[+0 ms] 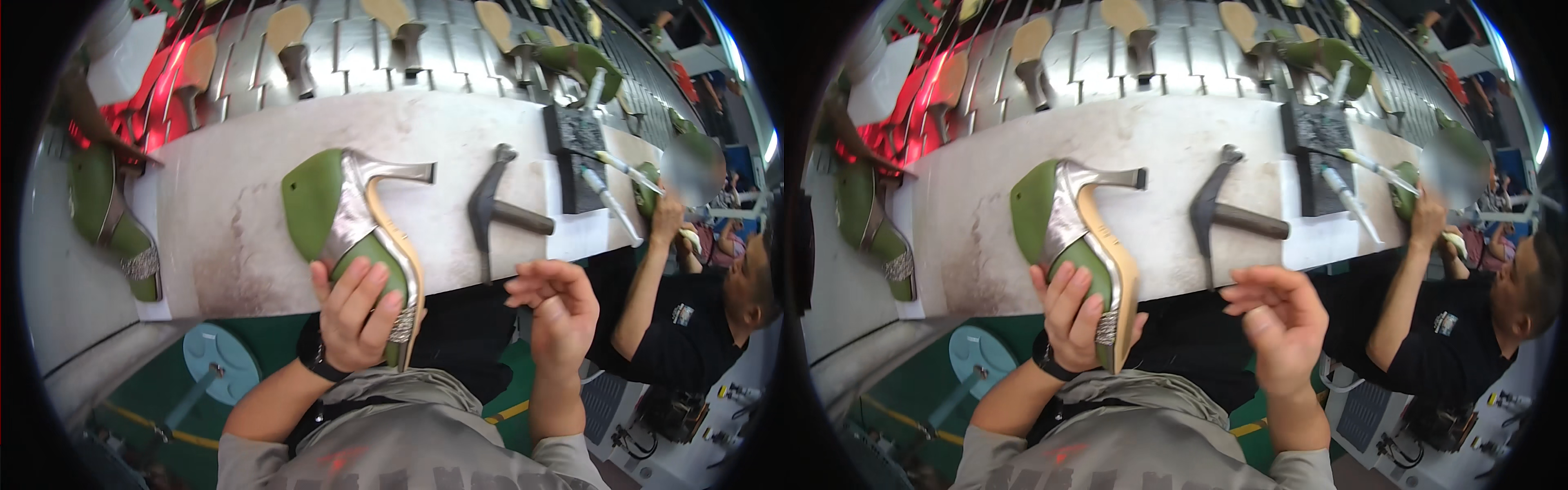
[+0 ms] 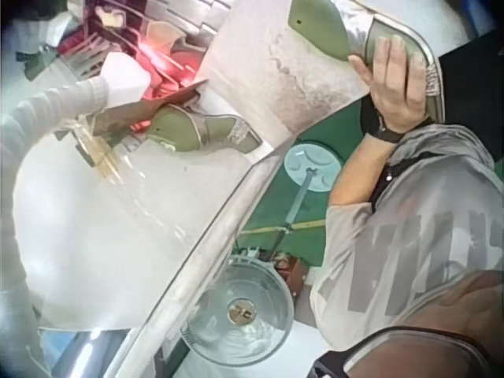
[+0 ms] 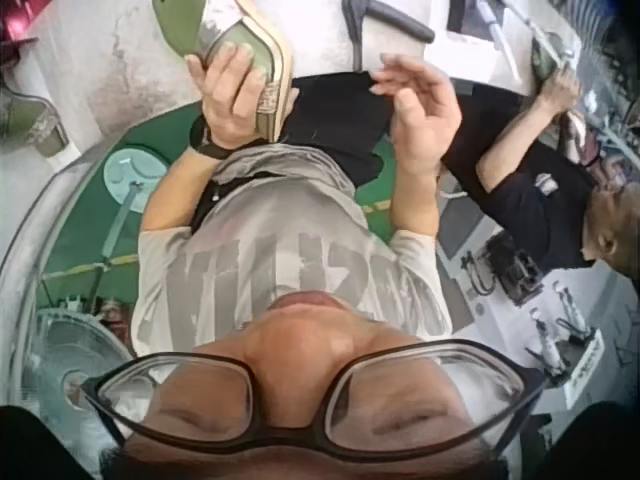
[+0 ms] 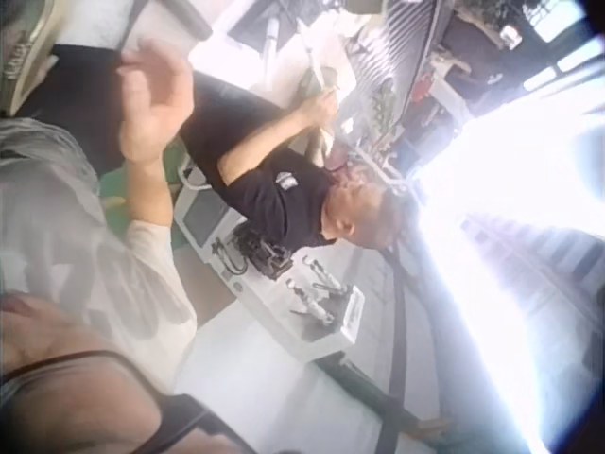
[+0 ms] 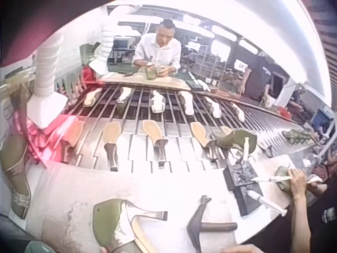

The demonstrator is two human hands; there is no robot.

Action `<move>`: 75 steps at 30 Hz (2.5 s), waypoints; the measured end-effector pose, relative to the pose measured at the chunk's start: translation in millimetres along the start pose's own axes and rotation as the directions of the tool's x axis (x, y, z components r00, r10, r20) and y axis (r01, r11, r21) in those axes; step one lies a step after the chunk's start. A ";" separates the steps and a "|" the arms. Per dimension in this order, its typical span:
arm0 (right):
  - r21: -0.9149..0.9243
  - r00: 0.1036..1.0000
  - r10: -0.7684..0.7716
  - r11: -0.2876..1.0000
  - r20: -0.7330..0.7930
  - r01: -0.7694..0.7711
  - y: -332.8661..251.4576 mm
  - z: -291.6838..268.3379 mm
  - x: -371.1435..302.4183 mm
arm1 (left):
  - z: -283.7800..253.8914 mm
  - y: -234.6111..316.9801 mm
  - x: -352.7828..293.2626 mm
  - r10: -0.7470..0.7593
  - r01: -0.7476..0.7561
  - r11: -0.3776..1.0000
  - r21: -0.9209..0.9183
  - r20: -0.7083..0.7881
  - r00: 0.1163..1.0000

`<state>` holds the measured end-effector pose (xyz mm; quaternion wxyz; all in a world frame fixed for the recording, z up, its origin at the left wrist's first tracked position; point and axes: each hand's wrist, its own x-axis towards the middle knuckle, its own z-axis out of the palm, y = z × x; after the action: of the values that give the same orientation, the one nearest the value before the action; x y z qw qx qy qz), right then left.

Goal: The person attaches outsoles to high-heeled shoes on lasts by hand, applies adhesive along the edges with a syringe, hammers around the soles with a hammer, and touches a smartwatch.

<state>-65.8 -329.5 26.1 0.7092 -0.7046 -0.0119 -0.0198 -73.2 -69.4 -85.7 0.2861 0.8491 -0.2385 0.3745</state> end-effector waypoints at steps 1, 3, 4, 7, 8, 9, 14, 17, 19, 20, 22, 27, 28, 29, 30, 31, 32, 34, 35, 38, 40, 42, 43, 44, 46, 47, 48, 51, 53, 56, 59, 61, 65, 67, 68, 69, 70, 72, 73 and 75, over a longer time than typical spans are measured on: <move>-0.103 0.992 -0.062 0.992 0.106 0.073 -4.5 28.2 4.3 | -1.1 -0.5 -2.5 -0.010 0.010 1.000 -0.003 0.005 1.000; -0.253 0.942 -0.121 0.945 0.313 0.205 -5.7 62.2 30.6 | -3.3 -4.1 -6.7 -0.008 0.008 1.000 0.000 0.018 1.000; -0.284 0.922 -0.106 0.933 0.373 0.222 -3.9 76.6 45.4 | -1.2 -0.2 -5.9 -0.018 0.018 1.000 0.002 0.017 1.000; -0.310 0.877 -0.103 0.911 0.468 0.272 11.9 91.8 64.3 | 3.8 6.6 -2.5 -0.139 0.137 0.990 -0.033 -0.088 0.986; -0.301 0.859 -0.121 0.905 0.497 0.302 19.6 92.2 67.2 | 3.9 6.2 -2.2 -0.122 0.120 0.992 -0.027 -0.086 0.989; -0.310 0.857 -0.110 0.903 0.503 0.298 25.0 90.9 67.1 | 3.2 6.9 -2.3 -0.108 0.106 0.994 -0.022 -0.082 0.991; -0.317 0.846 -0.169 0.876 0.505 0.364 30.4 90.6 70.6 | 2.6 4.4 -5.1 -0.098 0.098 0.995 -0.005 -0.084 0.992; -0.331 0.827 -0.178 0.855 0.533 0.398 27.4 93.1 75.0 | 2.8 4.0 -3.4 -0.096 0.096 0.995 -0.006 -0.104 0.990; -0.341 0.825 -0.180 0.848 0.536 0.407 23.3 92.0 77.7 | 4.3 3.7 -3.3 -0.098 0.098 0.995 -0.011 -0.104 0.990; -0.362 0.810 -0.144 0.841 0.568 0.403 19.4 91.6 81.5 | 4.7 4.0 -2.8 -0.096 0.095 0.995 -0.015 -0.104 0.990; -0.389 0.800 -0.124 0.823 0.587 0.414 14.2 90.1 80.9 | 4.1 4.7 -0.3 -0.107 0.106 0.994 -0.014 -0.109 0.988; -0.290 0.852 -0.082 0.920 0.517 0.265 17.7 85.4 46.0 | -18.7 5.4 -1.6 -0.156 0.160 0.985 -0.060 0.061 0.986; -0.332 0.855 -0.084 0.899 0.512 0.287 13.5 85.4 39.4 | -26.9 12.9 1.5 -0.269 0.273 0.959 -0.080 0.058 0.961; -0.368 0.849 -0.101 0.870 0.519 0.328 8.3 89.6 32.2 | -40.6 13.6 -2.4 -0.293 0.302 0.949 -0.086 0.101 0.951; -0.412 0.851 -0.163 0.819 0.499 0.399 9.6 94.6 25.5 | -54.4 12.4 -10.1 -0.324 0.354 0.915 -0.193 0.169 0.931; -0.449 0.851 -0.220 0.771 0.477 0.451 12.0 101.7 18.7 | -71.8 13.0 -17.8 -0.351 0.415 0.864 -0.284 0.251 0.902; -0.426 0.888 -0.146 0.835 0.437 0.347 9.1 105.1 18.1 | -87.0 15.0 -21.2 -0.410 0.518 0.769 -0.374 0.333 0.849; -0.286 0.921 -0.069 0.939 0.383 0.190 12.9 108.6 15.0 | -97.3 25.6 -25.0 -0.598 0.739 0.181 -0.649 0.524 0.607; -0.163 0.927 -0.010 0.984 0.375 0.076 18.6 112.2 12.5 | -97.0 31.6 -19.5 -0.644 0.668 -0.203 -0.716 0.611 0.459; 0.035 0.904 0.002 0.999 0.427 -0.019 20.9 131.5 -10.6 | -92.9 17.9 -11.9 -0.627 0.625 -0.267 -0.734 0.625 0.466; 0.101 0.870 -0.093 0.994 0.484 0.050 23.7 141.3 -29.1 | -97.8 22.5 -1.0 -0.682 0.544 -0.251 -0.800 0.545 0.487; -0.008 0.815 -0.271 0.948 0.513 0.320 19.3 148.7 -31.6 | -113.3 18.4 12.3 -0.739 0.578 -0.148 -0.803 0.478 0.475; -0.015 0.796 -0.330 0.920 0.508 0.391 14.7 154.4 -31.1 | -122.4 14.5 20.7 -0.780 0.610 -0.064 -0.790 0.421 0.463; -0.008 0.792 -0.333 0.920 0.512 0.392 14.4 153.5 -34.4 | -130.4 8.7 31.6 -0.803 0.654 0.012 -0.756 0.383 0.457; -0.104 0.807 -0.256 0.926 0.532 0.362 13.7 148.9 -39.1 | -137.6 -26.8 38.7 -0.811 0.721 0.381 -0.579 0.164 0.561; -0.098 0.800 -0.260 0.925 0.541 0.367 16.2 144.2 -41.8 | -138.1 -43.4 48.3 -0.790 0.704 0.533 -0.470 0.022 0.613; -0.111 0.818 -0.209 0.943 0.536 0.314 20.6 137.5 -43.2 | -143.8 -60.8 58.8 -0.774 0.714 0.597 -0.364 -0.028 0.633; -0.117 0.851 -0.166 0.960 0.499 0.256 28.7 115.7 -45.9 | -147.6 -120.4 61.4 -0.780 0.763 0.625 -0.165 -0.151 0.607; -0.196 0.881 -0.078 0.962 0.467 0.189 33.3 97.7 -39.0 | -148.1 -129.0 55.6 -0.764 0.768 0.637 -0.064 -0.184 0.618; -0.328 0.896 -0.237 0.870 0.376 0.368 19.5 69.4 -16.1 | -155.9 -133.4 40.7 -0.711 0.727 0.686 -0.027 -0.234 0.663; -0.533 0.832 -0.480 0.644 0.276 0.549 9.1 36.7 19.9 | -189.2 -134.7 43.1 -0.340 0.540 0.784 0.307 -0.516 0.786; -0.625 0.803 -0.537 0.542 0.257 0.562 6.7 28.2 49.8 | -210.0 -175.2 30.7 -0.463 0.645 0.737 0.202 -0.544 0.700; -0.737 0.812 -0.533 0.446 0.237 0.508 37.5 24.0 88.3 | -212.9 -209.4 36.5 -0.806 0.833 0.552 -0.044 -0.283 0.519; -0.716 0.837 -0.503 0.502 0.214 0.485 38.9 26.5 85.6 | -214.3 -206.6 30.2 -0.796 0.808 0.579 -0.112 -0.294 0.529; -0.718 0.835 -0.501 0.494 0.226 0.490 38.1 24.6 84.3 | -217.8 -193.2 27.3 -0.760 0.771 0.620 -0.147 -0.357 0.543; -0.721 0.831 -0.507 0.485 0.230 0.495 38.1 23.4 87.1 | -220.8 -180.6 29.9 -0.716 0.723 0.667 -0.180 -0.420 0.557; -0.732 0.817 -0.524 0.455 0.241 0.507 39.4 22.5 88.8 | -225.3 -160.9 34.8 -0.715 0.710 0.669 -0.218 -0.448 0.537; -0.724 0.830 -0.512 0.486 0.219 0.491 35.1 25.9 90.8 | -245.1 -106.4 47.5 -0.738 0.703 0.653 -0.283 -0.446 0.506; -0.703 0.832 -0.511 0.510 0.217 0.497 32.0 28.4 90.8 | -255.4 -80.8 59.7 -0.757 0.705 0.637 -0.311 -0.424 0.497; -0.696 0.839 -0.502 0.525 0.210 0.489 32.3 27.7 93.7 | -239.4 -37.5 107.4 -0.736 0.619 0.677 -0.398 -0.367 0.568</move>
<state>29.6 -302.8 -1.7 0.3347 -0.8927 -0.1966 -0.2288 -104.5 96.3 118.8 0.5533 0.7086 0.1498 0.4113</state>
